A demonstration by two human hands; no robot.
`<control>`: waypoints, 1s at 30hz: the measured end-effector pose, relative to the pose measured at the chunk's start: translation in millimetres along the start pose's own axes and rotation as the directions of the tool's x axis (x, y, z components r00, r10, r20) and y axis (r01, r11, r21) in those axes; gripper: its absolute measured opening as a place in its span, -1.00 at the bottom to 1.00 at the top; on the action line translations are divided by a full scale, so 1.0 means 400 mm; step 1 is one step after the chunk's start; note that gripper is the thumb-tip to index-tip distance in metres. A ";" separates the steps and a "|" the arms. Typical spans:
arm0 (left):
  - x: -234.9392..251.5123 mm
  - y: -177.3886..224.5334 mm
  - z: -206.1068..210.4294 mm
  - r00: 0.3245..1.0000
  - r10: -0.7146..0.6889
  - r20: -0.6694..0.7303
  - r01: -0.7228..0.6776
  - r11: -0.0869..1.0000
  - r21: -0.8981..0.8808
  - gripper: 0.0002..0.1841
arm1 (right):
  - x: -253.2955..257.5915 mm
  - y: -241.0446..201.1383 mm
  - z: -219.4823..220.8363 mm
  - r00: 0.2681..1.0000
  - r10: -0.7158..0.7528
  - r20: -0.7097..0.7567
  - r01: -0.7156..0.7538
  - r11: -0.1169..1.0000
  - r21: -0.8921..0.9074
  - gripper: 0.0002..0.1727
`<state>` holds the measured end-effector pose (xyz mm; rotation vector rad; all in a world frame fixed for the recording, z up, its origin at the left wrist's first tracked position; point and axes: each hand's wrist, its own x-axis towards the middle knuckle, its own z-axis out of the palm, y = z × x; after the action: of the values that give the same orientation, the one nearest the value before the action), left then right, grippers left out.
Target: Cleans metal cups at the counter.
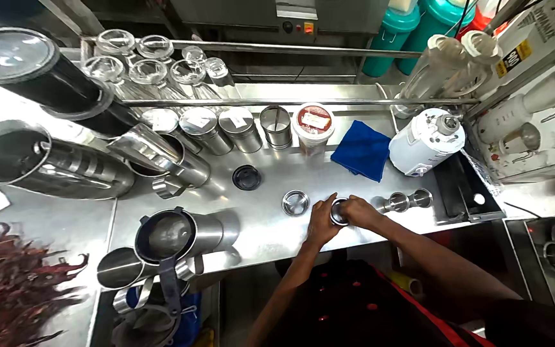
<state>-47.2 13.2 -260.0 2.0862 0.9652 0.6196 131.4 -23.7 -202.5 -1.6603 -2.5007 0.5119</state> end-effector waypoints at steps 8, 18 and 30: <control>-0.017 0.008 -0.020 1.000 0.008 -0.028 -0.009 0.998 -0.055 0.17 | 0.028 -0.056 0.062 0.947 0.140 -0.289 -0.167 0.983 -0.073 -0.95; 0.003 -0.007 -0.013 0.999 0.030 0.015 -0.029 0.998 -0.047 0.21 | 0.007 0.066 -0.043 0.839 -0.519 0.160 0.537 0.747 -0.392 -0.73; 0.002 0.004 -0.008 0.997 -0.071 0.016 0.072 0.997 -0.041 0.07 | -0.001 -0.132 -0.077 0.965 0.214 0.154 -0.137 0.907 -0.398 -0.90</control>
<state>-48.2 14.5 -256.7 2.0077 1.0055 0.5826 93.4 -35.6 -156.3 -2.0838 -2.7444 0.2107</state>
